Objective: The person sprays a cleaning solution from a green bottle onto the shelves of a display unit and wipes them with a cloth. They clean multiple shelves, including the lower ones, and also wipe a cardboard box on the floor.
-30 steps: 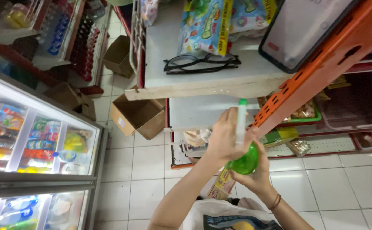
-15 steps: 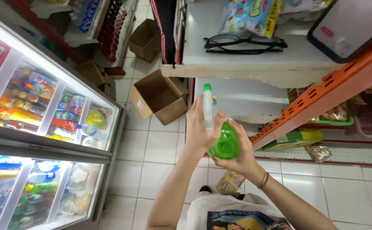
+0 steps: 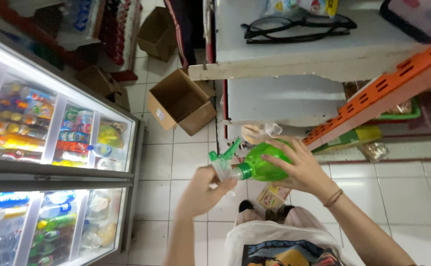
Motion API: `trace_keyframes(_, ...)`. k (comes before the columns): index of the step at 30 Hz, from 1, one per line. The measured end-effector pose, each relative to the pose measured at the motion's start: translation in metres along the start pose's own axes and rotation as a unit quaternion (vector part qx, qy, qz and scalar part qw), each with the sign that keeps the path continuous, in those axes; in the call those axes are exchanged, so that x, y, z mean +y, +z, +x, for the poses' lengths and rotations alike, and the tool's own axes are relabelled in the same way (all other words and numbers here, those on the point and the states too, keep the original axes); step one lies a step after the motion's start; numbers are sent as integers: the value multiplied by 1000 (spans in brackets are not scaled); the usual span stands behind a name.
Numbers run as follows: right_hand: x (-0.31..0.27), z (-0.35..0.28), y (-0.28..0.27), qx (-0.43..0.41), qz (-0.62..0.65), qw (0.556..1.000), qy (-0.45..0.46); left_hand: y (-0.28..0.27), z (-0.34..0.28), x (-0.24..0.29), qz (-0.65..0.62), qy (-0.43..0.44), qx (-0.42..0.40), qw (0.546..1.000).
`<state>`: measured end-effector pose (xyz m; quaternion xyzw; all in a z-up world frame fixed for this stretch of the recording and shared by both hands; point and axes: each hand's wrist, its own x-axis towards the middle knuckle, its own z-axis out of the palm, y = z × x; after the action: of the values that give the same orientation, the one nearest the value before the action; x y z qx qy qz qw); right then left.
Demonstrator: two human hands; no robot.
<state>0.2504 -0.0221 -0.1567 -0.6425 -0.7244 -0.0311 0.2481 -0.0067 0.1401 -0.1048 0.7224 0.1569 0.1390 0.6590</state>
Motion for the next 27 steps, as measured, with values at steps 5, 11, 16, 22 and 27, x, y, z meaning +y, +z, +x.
trace_keyframes(5, 0, -23, -10, 67, -46, 994, 74, 43, 4, -83, -208, -68, 51, 974)
trace_keyframes(11, -14, -60, 6, 331, 146, 843, 399, 105, 48, -97, -330, -71, 150, 929)
trace_keyframes(16, -25, -77, 33, 327, 120, 844, 408, 139, 97, -101, -400, -32, 158, 902)
trace_keyframes(22, -40, -87, 48, 326, 180, 814, 445, 173, 131, -107, -466, -72, 84, 878)
trace_keyframes(27, -35, -93, 53, 325, 201, 798, 466, 195, 163, -112, -409, -98, 64, 905)
